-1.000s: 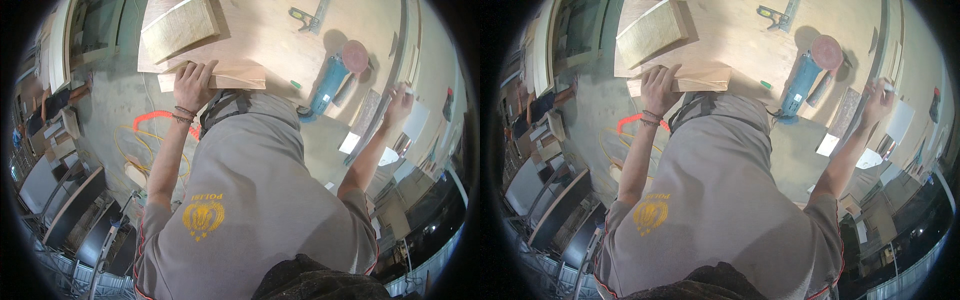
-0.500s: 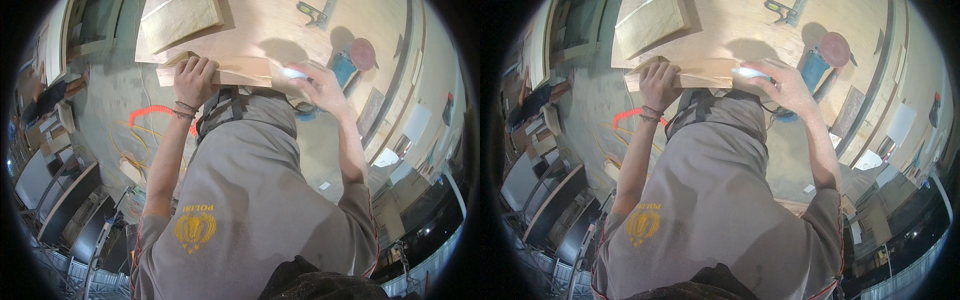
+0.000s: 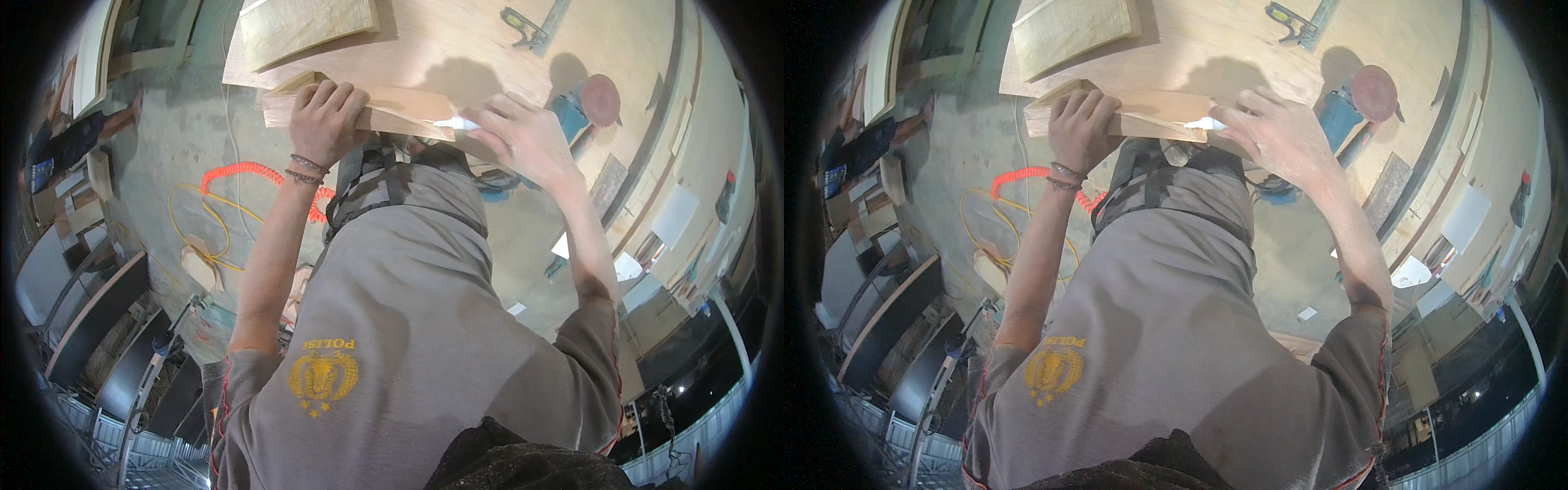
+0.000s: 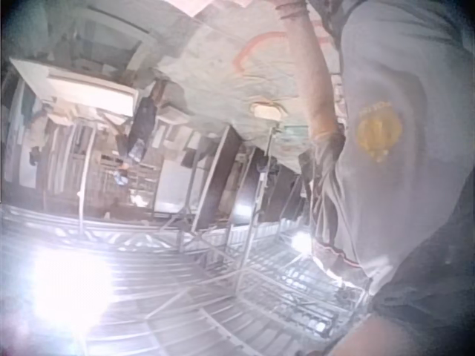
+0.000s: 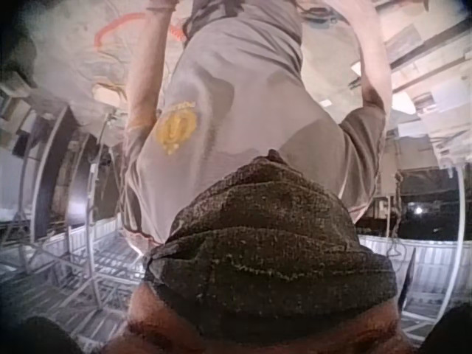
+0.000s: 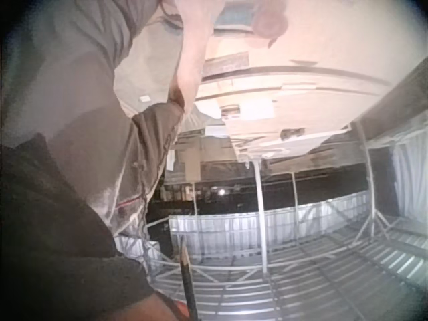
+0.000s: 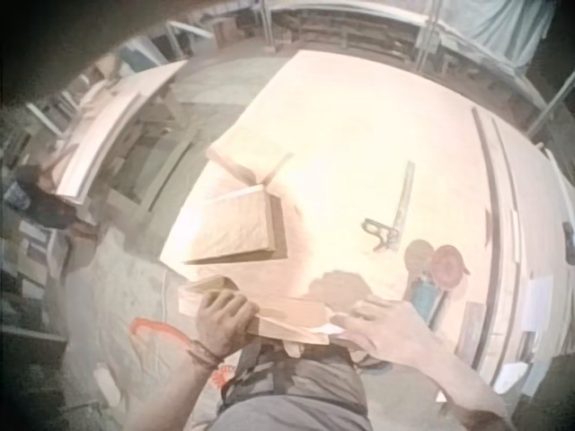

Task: The person applies glue to the edges of small wooden pieces and assembles them into a rectangular frame on a workbench. They then use a nail gun to fasten the pieces together, securing the joints of the wooden frame.

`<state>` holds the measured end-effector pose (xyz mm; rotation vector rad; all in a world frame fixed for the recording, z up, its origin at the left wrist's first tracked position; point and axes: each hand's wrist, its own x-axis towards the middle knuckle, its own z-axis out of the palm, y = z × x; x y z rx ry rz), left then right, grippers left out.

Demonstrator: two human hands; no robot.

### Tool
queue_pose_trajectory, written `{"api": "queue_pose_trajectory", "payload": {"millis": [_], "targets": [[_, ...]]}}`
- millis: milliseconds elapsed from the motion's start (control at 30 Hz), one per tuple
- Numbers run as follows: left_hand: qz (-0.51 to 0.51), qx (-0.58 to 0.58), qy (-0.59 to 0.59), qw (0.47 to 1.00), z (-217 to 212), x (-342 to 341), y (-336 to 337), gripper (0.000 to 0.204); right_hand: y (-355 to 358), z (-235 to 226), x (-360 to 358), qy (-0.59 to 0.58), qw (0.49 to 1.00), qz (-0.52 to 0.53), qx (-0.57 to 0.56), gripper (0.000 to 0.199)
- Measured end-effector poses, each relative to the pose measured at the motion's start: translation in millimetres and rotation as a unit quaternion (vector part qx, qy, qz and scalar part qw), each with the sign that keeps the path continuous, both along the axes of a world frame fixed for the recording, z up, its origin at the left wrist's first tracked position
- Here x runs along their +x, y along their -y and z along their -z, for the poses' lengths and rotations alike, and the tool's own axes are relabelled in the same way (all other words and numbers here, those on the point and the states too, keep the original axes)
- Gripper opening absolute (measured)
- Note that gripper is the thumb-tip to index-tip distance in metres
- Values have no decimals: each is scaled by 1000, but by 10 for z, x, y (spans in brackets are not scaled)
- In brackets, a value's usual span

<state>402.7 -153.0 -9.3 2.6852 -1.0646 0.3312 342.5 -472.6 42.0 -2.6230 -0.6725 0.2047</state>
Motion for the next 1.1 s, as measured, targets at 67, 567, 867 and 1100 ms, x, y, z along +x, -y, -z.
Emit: {"api": "queue_pose_trajectory", "payload": {"millis": [67, 567, 867, 1100], "targets": [[-3, -2, -5, 1000, -16, -11, 2, 29, -14, -57, -13, -2, 1000, -7, -14, 35], [-12, 15, -14, 1000, -26, 16, 44, 39, 59, -190, -73, 21, 999, -22, -39, 42], [0, 39, -54, 998, -152, 251, 131, 45, 226, 16, -319, -32, 964, 173, 198, 31], [36, 58, -103, 992, -219, 643, 272, 51, -242, 259, -596, -85, 838, 412, 347, 32]]}}
